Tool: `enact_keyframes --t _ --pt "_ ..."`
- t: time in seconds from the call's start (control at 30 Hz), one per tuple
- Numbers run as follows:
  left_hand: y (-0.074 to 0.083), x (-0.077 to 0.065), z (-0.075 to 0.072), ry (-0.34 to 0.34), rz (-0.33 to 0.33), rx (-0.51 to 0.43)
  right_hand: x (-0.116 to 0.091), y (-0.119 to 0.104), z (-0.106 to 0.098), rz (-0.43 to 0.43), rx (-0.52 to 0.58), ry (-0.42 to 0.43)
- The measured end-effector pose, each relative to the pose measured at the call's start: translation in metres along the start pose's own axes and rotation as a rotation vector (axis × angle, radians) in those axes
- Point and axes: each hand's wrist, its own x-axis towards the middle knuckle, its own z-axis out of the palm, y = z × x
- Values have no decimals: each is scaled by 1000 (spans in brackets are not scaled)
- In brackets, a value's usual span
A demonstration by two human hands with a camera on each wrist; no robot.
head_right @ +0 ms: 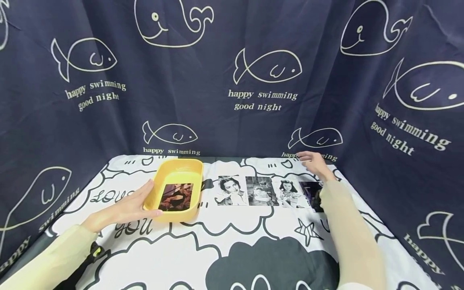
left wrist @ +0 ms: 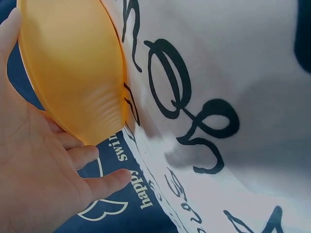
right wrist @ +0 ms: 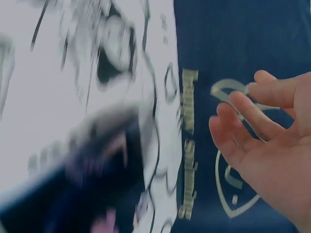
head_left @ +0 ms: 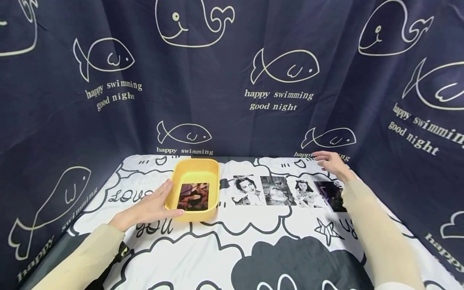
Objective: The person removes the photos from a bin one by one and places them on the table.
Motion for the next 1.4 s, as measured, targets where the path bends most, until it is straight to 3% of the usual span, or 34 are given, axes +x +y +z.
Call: enact_keyframes --t 0.2,0.5,0.7,1.1,1.4 --pt "1 1 0 -5 0 2 25 -34 37 -25 240 -92" --pt "0 0 0 -9 -10 9 56 -93 95 -59 400 -192" --pt "-3 2 0 -11 -19 22 68 -128 132 -122 420 -245" --pt "-3 2 1 -7 -23 15 83 -200 202 -224 409 -442" --pt "-4 3 2 -1 -9 5 86 -231 246 -292 284 -580"
